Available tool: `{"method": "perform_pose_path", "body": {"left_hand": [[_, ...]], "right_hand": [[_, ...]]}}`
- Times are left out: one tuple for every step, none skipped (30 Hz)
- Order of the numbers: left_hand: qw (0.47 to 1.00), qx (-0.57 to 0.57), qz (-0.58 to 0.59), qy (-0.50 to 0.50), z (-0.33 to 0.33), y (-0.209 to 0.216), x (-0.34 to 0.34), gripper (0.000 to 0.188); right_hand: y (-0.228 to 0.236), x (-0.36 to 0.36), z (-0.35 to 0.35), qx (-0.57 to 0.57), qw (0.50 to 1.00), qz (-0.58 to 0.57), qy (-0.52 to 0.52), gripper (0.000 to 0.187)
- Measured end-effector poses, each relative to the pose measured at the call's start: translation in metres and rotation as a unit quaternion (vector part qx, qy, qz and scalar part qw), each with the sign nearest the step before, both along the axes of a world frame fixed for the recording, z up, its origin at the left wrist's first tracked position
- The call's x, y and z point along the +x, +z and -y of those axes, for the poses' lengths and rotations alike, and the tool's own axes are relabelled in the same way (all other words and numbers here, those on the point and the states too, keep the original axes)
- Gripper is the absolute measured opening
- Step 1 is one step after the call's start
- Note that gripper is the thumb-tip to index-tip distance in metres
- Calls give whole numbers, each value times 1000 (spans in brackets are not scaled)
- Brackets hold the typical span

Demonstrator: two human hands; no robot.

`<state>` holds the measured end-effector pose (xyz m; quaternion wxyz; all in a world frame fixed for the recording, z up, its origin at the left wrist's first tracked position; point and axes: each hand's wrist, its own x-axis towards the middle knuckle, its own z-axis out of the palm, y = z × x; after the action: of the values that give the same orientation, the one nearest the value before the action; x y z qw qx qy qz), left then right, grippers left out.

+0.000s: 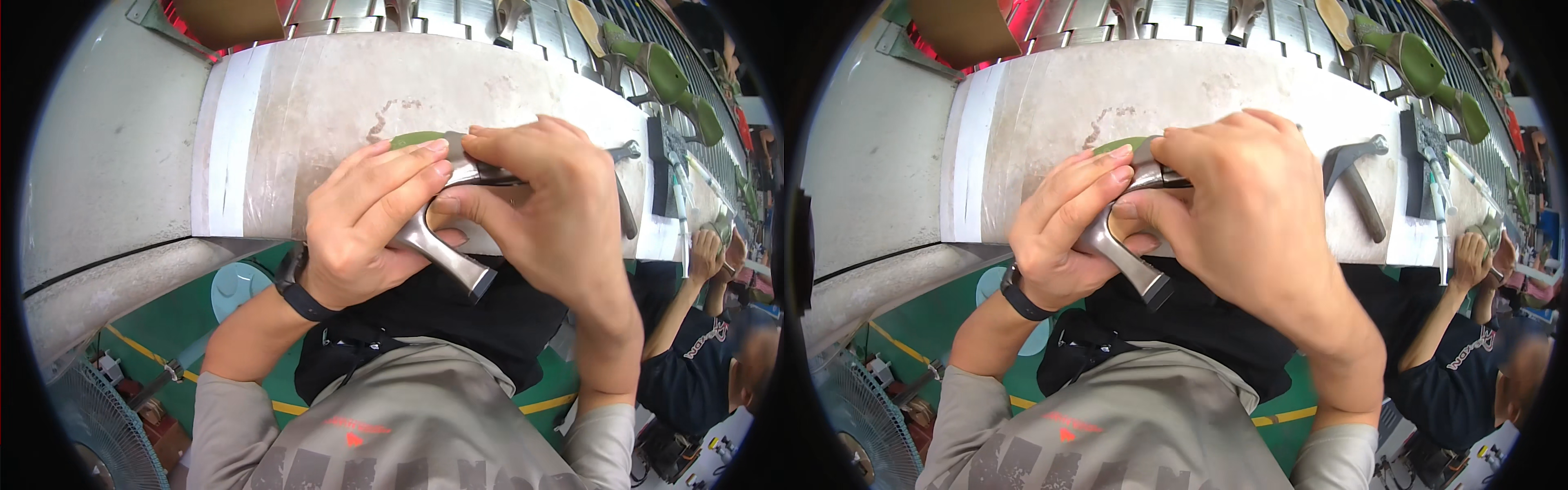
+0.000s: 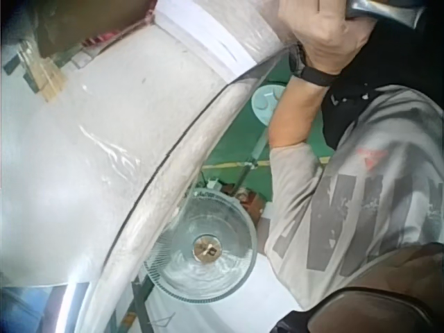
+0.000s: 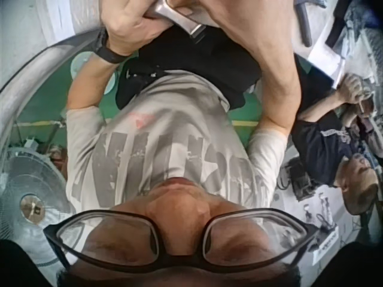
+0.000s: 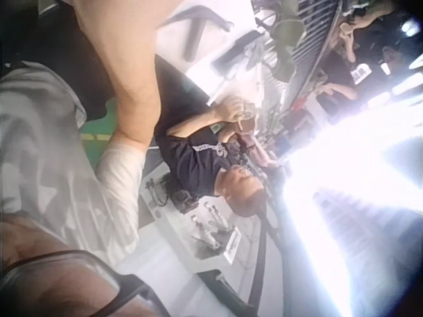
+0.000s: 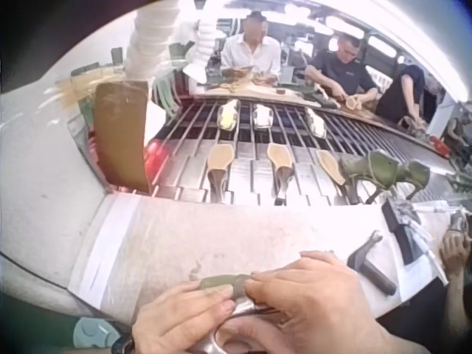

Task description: The person assembles high-heeled shoes by taking lasted uppers and outsoles from a conveyor line, aligning and pressing the soles onto the uppers by hand, and tapping the edges with a hammer to secure them.

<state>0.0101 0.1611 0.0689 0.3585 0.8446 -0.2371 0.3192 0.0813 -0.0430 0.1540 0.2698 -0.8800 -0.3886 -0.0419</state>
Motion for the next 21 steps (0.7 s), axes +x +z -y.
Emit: {"method": "perform_pose_path", "body": {"left_hand": [[1000,0,-1,-4,4,-3,-3,66],[1000,8,7,20,7,-6,-6,67],[999,12,15,40,13,-5,-6,67],[999,9,14,34,15,-2,-5,67],[999,15,-27,20,16,3,-2,68],[997,22,-69,6,18,12,2,70],[993,44,-104,-16,18,21,5,74],[993,42,-106,-18,19,21,8,74],[993,56,-102,-30,19,21,11,74],[992,70,-100,-42,19,20,13,73],[993,48,-98,-47,20,18,13,73],[992,49,-101,-48,20,14,13,73],[994,46,-87,-44,19,9,13,73],[996,42,-73,-40,19,6,13,72],[995,43,-75,-41,19,6,14,72],[995,47,-78,-48,19,7,15,71],[994,51,-81,-55,19,8,15,70],[994,53,-83,-54,20,8,15,70],[994,57,-80,-55,20,7,15,69],[994,61,-77,-56,20,7,15,68],[993,62,-79,-57,20,6,16,68]], "right_hand": [[4,4,0,-33,998,-59,-3,50],[2,7,2,-32,998,-60,-6,50],[-2,10,7,-19,1000,-20,5,51],[-7,12,12,-5,1000,20,18,51],[-14,11,18,-7,994,110,16,54],[-20,12,24,-9,994,108,11,54],[-25,16,31,1,992,124,26,56],[-30,19,37,11,989,140,41,59],[-33,20,40,4,988,146,44,62],[-36,21,41,5,989,143,43,62],[-38,22,40,13,987,153,48,62],[-41,22,38,23,985,162,52,61],[-43,22,37,33,985,162,55,60],[-44,22,37,35,985,159,53,60],[-44,23,38,37,985,156,57,60],[-43,23,39,39,986,153,60,59],[-42,23,40,40,986,150,59,59],[-41,23,40,41,987,145,60,58],[-40,23,40,41,988,139,60,57],[-40,22,40,42,988,137,60,57],[-39,23,40,39,989,132,58,55]]}}
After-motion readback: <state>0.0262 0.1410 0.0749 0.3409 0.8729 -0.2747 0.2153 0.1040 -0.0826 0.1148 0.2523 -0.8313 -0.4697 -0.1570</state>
